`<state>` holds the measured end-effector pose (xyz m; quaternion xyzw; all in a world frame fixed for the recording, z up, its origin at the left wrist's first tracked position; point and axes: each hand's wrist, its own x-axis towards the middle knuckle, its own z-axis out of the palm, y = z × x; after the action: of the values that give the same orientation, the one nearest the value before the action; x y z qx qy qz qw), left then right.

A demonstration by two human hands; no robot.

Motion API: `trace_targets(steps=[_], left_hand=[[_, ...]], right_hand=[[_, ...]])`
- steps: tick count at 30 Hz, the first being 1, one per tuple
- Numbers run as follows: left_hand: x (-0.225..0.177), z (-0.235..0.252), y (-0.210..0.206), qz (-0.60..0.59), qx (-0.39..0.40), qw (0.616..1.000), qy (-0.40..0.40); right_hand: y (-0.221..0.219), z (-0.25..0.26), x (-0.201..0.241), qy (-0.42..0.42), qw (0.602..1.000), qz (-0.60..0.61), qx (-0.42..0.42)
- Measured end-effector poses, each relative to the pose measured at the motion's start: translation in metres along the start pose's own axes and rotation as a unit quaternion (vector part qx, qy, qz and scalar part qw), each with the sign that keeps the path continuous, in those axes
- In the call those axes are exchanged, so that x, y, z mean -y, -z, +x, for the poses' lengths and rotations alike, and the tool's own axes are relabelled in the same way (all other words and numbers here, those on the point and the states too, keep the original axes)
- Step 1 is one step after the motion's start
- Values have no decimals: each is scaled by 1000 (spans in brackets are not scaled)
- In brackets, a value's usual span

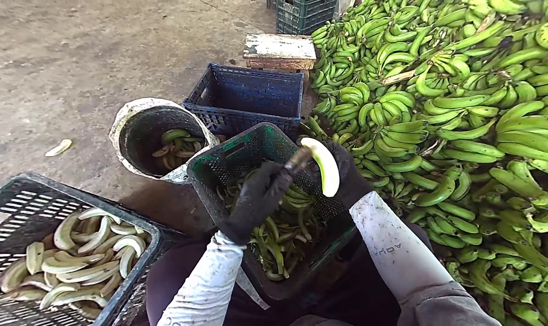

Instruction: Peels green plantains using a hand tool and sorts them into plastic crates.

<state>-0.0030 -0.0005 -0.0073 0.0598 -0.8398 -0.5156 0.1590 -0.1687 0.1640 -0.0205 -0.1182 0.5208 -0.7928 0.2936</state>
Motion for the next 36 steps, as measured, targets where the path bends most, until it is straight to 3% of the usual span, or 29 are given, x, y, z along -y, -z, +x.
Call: trace_targets(steps=[1,4,8,10,13,16,18,22,26,29,30,32,34,36], left_hand=[[-1,-4,-11,-18,34,999,-29],[2,-10,-40,-10,82,994,-65],[3,-6,-44,18,54,998,-35],[4,-6,-39,-8,41,998,-42],[3,-10,-34,-27,38,997,-65],[2,-13,-36,10,67,994,-82],[6,-12,-40,53,66,994,-71],[25,1,-35,177,-49,982,-45],[28,7,4,165,-145,974,50],[26,0,32,158,-171,971,52],[27,-5,39,183,-143,970,75],[29,-14,47,257,-2,946,195],[34,-25,37,342,182,871,302],[36,-36,15,376,328,801,330]], right_hand=[[3,-2,-1,29,998,-46,-10],[2,2,-4,-33,999,2,-35],[-1,8,-13,-89,983,152,45],[-2,5,-14,-57,978,196,49],[4,7,-11,-24,988,149,23],[12,11,-7,-105,977,163,93],[13,8,-11,-104,977,141,124],[-1,-10,-20,-5,997,12,78],[4,-10,-21,-93,987,75,108],[10,-8,-23,-79,997,22,-3],[12,-8,-27,-58,996,-16,-67],[14,-12,-46,-22,982,-106,-156],[13,-13,-80,-58,961,-164,-214],[-4,-14,-112,-120,942,-193,-247]])
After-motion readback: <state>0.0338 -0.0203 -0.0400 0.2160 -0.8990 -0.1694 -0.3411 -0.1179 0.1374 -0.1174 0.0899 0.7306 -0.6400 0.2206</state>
